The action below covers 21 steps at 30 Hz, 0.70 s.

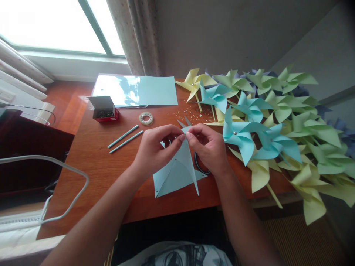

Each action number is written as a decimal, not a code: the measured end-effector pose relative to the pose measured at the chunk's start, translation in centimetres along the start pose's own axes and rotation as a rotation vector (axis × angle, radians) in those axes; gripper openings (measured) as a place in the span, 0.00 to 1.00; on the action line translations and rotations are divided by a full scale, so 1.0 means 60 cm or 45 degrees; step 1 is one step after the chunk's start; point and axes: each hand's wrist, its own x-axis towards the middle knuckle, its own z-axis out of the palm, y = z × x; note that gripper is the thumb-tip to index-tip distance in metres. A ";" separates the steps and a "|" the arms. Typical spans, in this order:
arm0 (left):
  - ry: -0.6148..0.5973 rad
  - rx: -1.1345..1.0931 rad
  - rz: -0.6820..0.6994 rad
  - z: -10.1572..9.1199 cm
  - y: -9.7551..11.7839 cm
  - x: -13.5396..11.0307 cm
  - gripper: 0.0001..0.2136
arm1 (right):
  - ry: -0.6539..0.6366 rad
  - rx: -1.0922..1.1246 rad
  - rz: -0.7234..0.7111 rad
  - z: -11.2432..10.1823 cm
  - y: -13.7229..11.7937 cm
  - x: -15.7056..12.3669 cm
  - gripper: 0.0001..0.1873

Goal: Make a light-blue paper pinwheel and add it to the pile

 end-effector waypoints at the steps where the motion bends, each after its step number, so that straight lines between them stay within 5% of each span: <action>1: 0.000 -0.007 -0.009 0.000 -0.001 0.000 0.05 | -0.002 0.000 -0.003 0.000 0.000 0.000 0.04; 11: 0.012 -0.021 -0.043 0.000 -0.008 -0.001 0.04 | 0.034 -0.037 -0.007 -0.007 0.001 -0.001 0.04; 17: 0.039 -0.021 -0.054 -0.001 -0.008 -0.001 0.04 | 0.076 -0.863 -0.064 -0.068 0.004 -0.063 0.06; 21: 0.033 -0.018 -0.041 -0.002 -0.001 0.000 0.05 | 0.031 -1.183 -0.050 -0.080 0.024 -0.104 0.16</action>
